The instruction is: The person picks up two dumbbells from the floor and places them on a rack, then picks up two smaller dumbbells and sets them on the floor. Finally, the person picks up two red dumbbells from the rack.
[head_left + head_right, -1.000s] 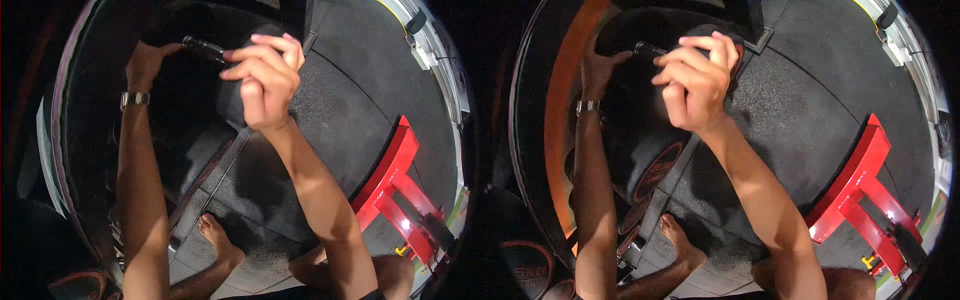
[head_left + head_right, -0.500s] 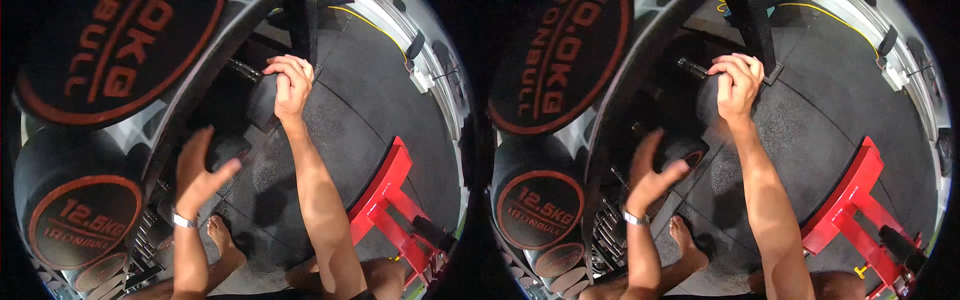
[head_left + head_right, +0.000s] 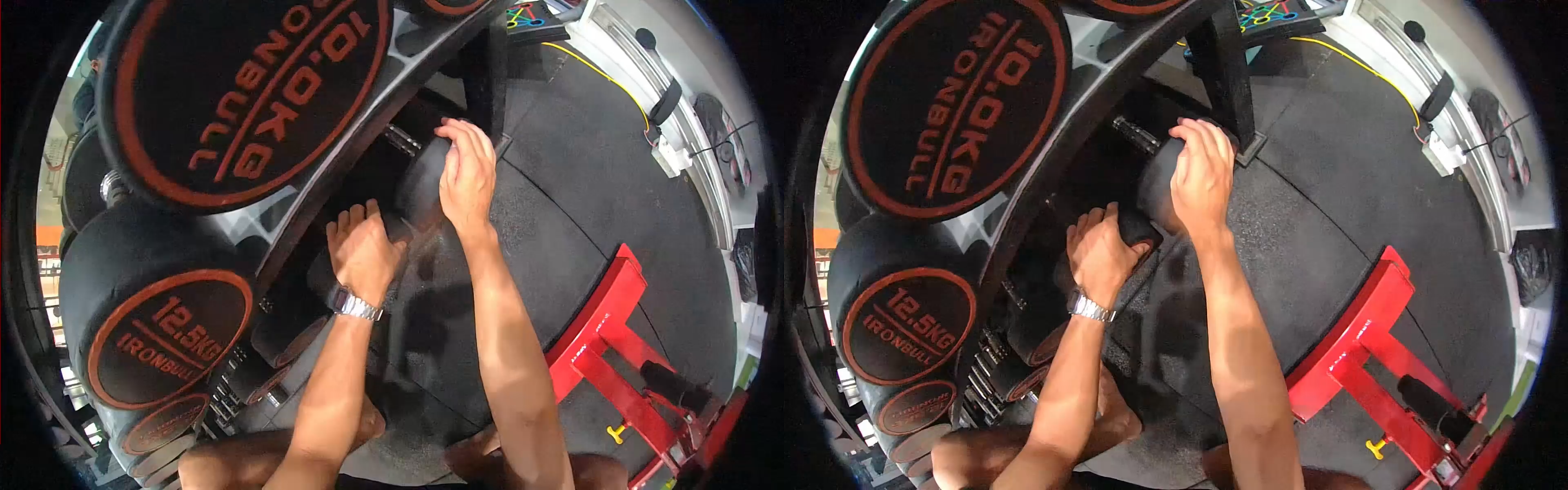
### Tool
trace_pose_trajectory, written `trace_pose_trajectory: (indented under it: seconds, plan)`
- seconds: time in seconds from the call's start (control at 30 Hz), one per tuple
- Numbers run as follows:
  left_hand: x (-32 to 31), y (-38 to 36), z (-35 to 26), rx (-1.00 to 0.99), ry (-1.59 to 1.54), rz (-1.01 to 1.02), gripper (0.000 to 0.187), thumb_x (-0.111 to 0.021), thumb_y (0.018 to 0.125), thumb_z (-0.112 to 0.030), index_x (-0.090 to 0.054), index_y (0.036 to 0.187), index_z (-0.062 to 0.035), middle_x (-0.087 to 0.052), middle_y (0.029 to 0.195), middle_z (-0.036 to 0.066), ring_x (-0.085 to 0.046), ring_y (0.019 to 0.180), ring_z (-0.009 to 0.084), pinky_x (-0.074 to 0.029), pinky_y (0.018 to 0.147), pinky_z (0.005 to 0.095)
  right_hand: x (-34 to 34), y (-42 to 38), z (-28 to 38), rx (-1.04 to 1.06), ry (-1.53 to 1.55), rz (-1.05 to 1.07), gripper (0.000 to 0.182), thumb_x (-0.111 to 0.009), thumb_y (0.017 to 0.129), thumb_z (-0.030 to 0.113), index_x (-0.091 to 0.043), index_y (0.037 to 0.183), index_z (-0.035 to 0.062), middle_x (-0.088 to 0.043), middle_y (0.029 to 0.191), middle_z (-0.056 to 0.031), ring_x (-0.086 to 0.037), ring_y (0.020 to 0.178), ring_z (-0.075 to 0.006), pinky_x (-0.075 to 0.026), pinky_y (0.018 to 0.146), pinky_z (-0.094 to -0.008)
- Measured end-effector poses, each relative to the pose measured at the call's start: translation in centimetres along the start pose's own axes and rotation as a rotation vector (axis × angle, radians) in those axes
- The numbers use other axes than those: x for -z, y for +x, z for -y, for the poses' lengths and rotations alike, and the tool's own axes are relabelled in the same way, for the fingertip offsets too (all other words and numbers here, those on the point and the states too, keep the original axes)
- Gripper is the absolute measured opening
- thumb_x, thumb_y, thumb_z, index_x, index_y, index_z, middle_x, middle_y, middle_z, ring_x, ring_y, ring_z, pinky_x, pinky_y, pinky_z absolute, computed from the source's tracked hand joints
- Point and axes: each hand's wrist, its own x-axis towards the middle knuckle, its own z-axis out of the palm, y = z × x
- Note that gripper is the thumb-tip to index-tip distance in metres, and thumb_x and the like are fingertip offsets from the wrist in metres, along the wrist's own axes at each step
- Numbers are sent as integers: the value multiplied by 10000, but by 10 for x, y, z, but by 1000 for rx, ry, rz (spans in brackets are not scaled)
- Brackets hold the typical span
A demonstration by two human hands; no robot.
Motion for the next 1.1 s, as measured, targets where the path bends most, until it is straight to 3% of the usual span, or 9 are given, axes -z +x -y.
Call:
trace_pose_trajectory:
  seconds: [0.2, 0.43, 0.57, 0.63, 0.73, 0.8, 0.87, 0.97, 1.1]
  plan:
    - [12, 9, -6, 1, 65, 135, 721, -843, 653, -416, -619, 1242, -64, -632, 1116, 81, -575, 1099, 250, -427, 924, 428, 41, -11, 27, -127, 95, 208, 318, -479, 911, -27, -621, 1194, 5, -556, 1363, -190, -473, 1320, -373, -381, 1091, -447]
    - [31, -16, -10, -95, -78, -172, 669, -802, 714, -291, -544, 1302, -103, -508, 1298, 140, -439, 1239, 352, -340, 1008, 523, 151, -119, 93, -802, 124, 648, 261, -575, 940, 169, -619, 1141, 8, -694, 1032, -206, -664, 974, -396, -519, 855, -445]
    - [97, -107, -31, -297, -210, 160, 414, -688, 788, -248, -594, 1145, -62, -546, 1229, 165, -453, 1188, 359, -382, 962, 508, 255, -181, 141, -1137, 10, 1123, 406, -562, 951, 377, -670, 886, -9, -694, 906, -216, -675, 852, -381, -526, 795, -456]
    - [134, -170, -30, -369, -450, 375, 338, -676, 816, -264, -602, 1083, -69, -579, 1147, 147, -479, 1125, 341, -392, 933, 490, 311, -157, 185, -1212, -88, 1143, 468, -547, 946, 427, -668, 785, 5, -682, 846, -223, -657, 802, -403, -506, 753, -477]
    - [187, -264, -17, -373, -432, 494, 191, -671, 797, -239, -666, 935, -107, -648, 1007, 106, -542, 1058, 296, -397, 864, 460, 375, -204, 217, -1051, -240, 997, 466, -598, 902, 438, -670, 746, 4, -667, 728, -189, -656, 698, -249, -487, 666, -412]
    - [225, -305, 1, -445, -342, 590, 78, -656, 780, -204, -676, 815, -137, -673, 883, 67, -605, 957, 264, -389, 822, 446, 416, -140, 268, -1324, -101, 1057, 453, -596, 897, 434, -681, 761, 11, -672, 739, -184, -670, 721, -258, -497, 685, -410]
    - [268, -322, 17, -433, -323, 733, 50, -643, 773, -194, -672, 771, -153, -667, 785, 40, -645, 838, 249, -381, 786, 449, 453, -142, 303, -1223, -4, 945, 304, -657, 883, 335, -708, 824, 41, -708, 775, -113, -685, 765, -266, -510, 731, -406]
    - [322, -329, 50, -292, -334, 819, 51, -627, 798, -192, -674, 811, -179, -674, 736, 42, -659, 745, 257, -368, 737, 452, 511, -124, 353, -1267, 146, 695, 192, -700, 874, 240, -733, 847, 53, -714, 780, -91, -678, 761, -217, -514, 754, -367]
    - [412, -310, 70, 140, -243, 727, 207, -680, 828, -386, -718, 868, -187, -697, 812, 141, -683, 796, 349, -548, 691, 485, 567, -96, 390, -1545, -77, 748, 240, -672, 905, 266, -741, 854, 42, -693, 742, -55, -642, 735, -142, -504, 728, -301]
